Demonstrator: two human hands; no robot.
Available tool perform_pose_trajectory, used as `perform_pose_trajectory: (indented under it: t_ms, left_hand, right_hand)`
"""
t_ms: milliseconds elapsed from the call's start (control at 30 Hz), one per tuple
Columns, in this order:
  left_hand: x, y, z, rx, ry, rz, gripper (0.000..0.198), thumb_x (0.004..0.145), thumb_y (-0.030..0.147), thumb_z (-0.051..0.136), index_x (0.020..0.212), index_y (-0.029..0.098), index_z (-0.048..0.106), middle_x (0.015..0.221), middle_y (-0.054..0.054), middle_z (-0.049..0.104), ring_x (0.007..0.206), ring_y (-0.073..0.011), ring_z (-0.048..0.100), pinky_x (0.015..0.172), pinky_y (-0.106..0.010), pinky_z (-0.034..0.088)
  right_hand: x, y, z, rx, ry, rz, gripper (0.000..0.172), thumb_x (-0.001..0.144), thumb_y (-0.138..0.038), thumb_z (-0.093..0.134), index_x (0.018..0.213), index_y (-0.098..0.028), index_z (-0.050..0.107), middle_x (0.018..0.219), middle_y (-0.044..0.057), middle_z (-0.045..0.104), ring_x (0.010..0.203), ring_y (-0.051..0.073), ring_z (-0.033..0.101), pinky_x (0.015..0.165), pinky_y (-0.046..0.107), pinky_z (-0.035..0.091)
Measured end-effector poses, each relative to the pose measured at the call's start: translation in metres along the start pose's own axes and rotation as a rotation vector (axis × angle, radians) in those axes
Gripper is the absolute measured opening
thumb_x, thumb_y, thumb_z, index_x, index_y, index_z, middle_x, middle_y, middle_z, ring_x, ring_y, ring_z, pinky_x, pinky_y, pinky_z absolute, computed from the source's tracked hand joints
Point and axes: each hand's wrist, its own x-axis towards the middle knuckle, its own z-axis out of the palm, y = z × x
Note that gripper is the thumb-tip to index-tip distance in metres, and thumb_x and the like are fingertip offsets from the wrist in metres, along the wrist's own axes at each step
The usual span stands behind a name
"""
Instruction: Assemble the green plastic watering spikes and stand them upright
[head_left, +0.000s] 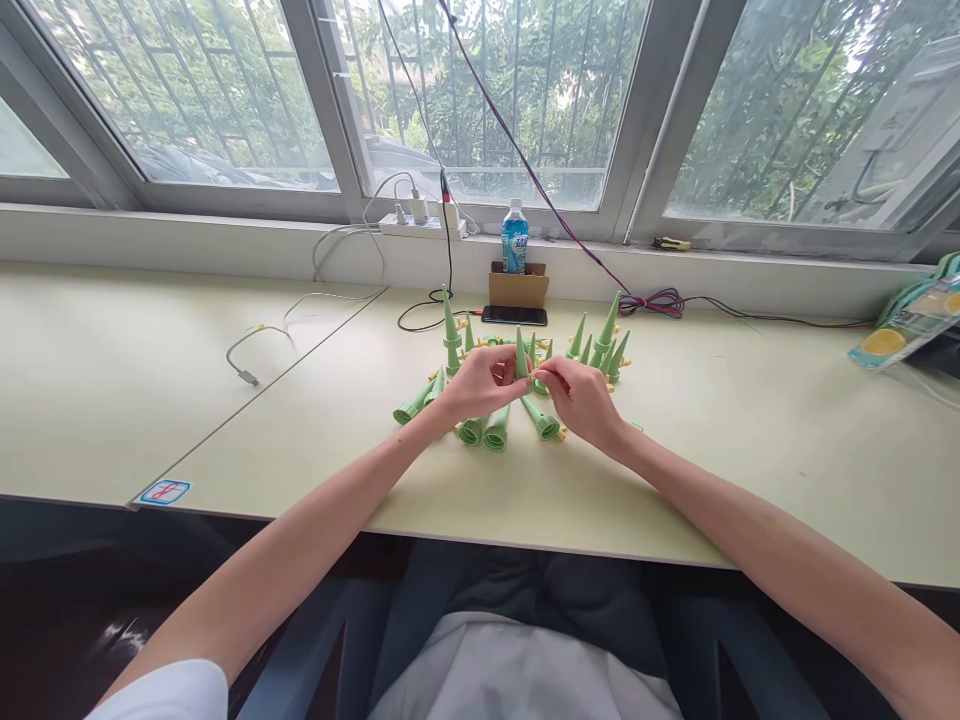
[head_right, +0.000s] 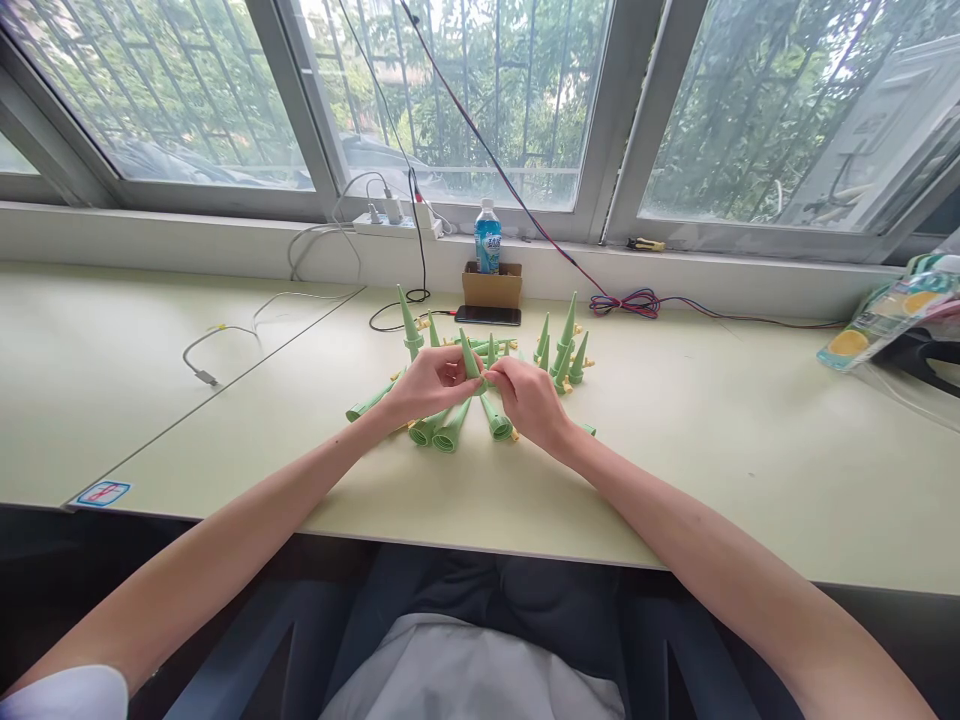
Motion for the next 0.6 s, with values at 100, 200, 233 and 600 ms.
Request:
perform_pose_trajectory:
  t_ms: [100, 200, 233, 600]
  left_hand:
    - [-0.0002, -0.0011, 0.0007, 0.027, 0.001, 0.024, 0.009, 0.078, 0.018, 0.064, 0.086, 0.015, 0.066, 0.062, 0.003, 0.045, 0.057, -0.0081, 0.041, 0.053, -0.022, 0.041]
    - [-0.0006, -0.0013, 0.0010, 0.052, -0.007, 0.042, 0.009, 0.078, 0.018, 0.062, 0.086, 0.014, 0.065, 0.065, 0.002, 0.050, 0.058, -0.0081, 0.042, 0.055, -0.022, 0.043]
    - [-0.0007, -0.0010, 0.0010, 0.059, -0.010, 0.046, 0.008, 0.078, 0.018, 0.062, 0.085, 0.014, 0.065, 0.066, 0.002, 0.051, 0.058, -0.0080, 0.042, 0.055, -0.022, 0.044]
    - [-0.0015, 0.0042, 0.0004, 0.061, -0.025, 0.072, 0.004, 0.078, 0.018, 0.061, 0.075, 0.015, 0.060, 0.068, 0.000, 0.056, 0.057, -0.0078, 0.045, 0.056, -0.023, 0.046]
  right_hand:
    - [-0.0007, 0.0010, 0.0003, -0.018, -0.021, 0.014, 0.035, 0.100, -0.039, 0.041, 0.075, -0.019, 0.054, 0.063, 0.000, 0.055, 0.055, 0.012, 0.043, 0.056, 0.025, 0.034]
    - [-0.0013, 0.0016, 0.0011, -0.026, -0.046, 0.046, 0.040, 0.101, -0.043, 0.037, 0.071, -0.020, 0.050, 0.060, -0.001, 0.050, 0.053, 0.012, 0.038, 0.054, 0.025, 0.031]
    - [-0.0015, 0.0017, 0.0014, -0.027, -0.053, 0.056, 0.041, 0.101, -0.044, 0.036, 0.070, -0.020, 0.048, 0.060, -0.001, 0.048, 0.053, 0.012, 0.036, 0.054, 0.025, 0.031]
    - [-0.0020, 0.0024, 0.0025, -0.085, -0.068, 0.065, 0.045, 0.102, -0.049, 0.026, 0.066, -0.023, 0.033, 0.056, -0.003, 0.039, 0.049, 0.011, 0.028, 0.050, 0.026, 0.025]
